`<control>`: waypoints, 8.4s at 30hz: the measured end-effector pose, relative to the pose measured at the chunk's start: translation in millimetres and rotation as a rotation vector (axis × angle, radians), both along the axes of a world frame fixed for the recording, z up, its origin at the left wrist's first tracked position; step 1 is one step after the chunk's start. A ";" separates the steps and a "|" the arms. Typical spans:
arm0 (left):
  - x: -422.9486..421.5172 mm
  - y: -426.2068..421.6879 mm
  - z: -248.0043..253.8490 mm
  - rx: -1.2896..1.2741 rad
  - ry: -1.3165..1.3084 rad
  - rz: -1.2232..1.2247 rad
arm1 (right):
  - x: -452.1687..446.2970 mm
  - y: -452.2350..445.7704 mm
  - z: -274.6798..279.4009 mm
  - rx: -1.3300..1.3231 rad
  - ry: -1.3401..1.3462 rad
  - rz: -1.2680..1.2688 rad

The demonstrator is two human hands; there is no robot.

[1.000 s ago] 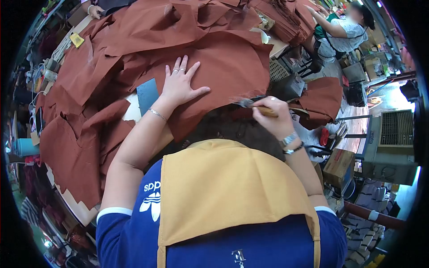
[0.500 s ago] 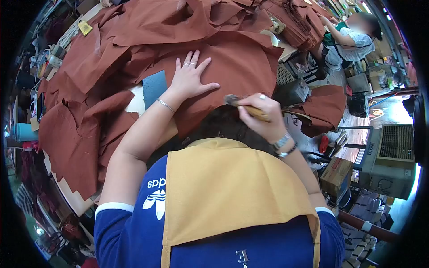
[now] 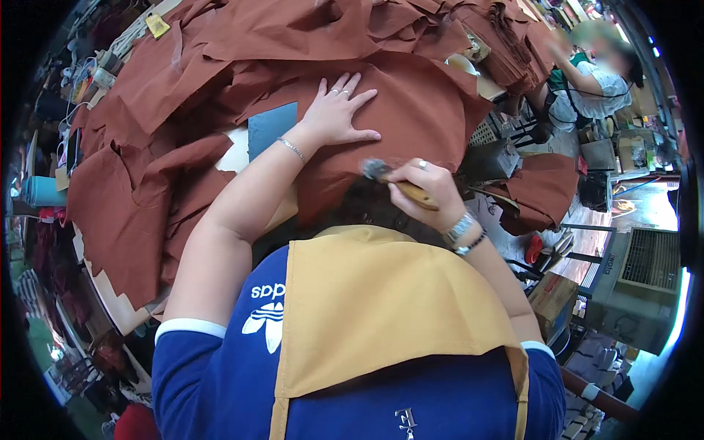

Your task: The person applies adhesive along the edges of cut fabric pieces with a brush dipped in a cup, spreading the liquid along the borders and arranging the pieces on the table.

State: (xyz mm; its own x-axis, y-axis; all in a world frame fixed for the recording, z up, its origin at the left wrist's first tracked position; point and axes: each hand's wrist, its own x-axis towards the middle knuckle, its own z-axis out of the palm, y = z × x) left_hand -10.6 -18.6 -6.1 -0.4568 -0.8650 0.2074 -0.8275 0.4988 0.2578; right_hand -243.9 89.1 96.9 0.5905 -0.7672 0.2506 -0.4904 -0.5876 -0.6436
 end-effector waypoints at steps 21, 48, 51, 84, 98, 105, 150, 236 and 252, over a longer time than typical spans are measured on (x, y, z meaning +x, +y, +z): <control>28.8 80.2 26.7 0.198 -0.079 0.109 | -152.1 -271.7 -19.8 0.072 0.134 -0.511; 30.5 55.2 13.1 0.104 -0.101 0.060 | -57.5 -13.9 50.4 -0.030 -0.071 -0.349; 30.3 54.3 11.2 0.092 -0.096 0.057 | -3.3 3.5 10.0 -0.002 -0.182 -0.121; 15.3 37.3 2.9 -0.135 0.099 0.534 | -14.4 -12.2 38.8 0.001 -0.122 -0.020; -18.4 -79.9 229.3 0.084 1.485 0.220 | -151.7 15.1 57.7 -0.054 -0.637 -0.670; 135.8 -105.7 319.3 -0.659 1.925 0.303 | -171.1 19.3 61.5 -0.110 -0.587 -0.670; 379.6 158.0 51.0 -0.107 -0.228 1.659 | -111.7 -33.7 59.4 -0.300 -0.187 -0.408; -5.2 67.3 14.4 0.152 -0.076 0.254 | -157.8 -67.4 -111.8 0.339 -0.561 -0.727; -48.2 69.8 23.0 0.259 -0.080 0.370 | -206.7 -141.2 32.0 0.034 -0.292 -0.777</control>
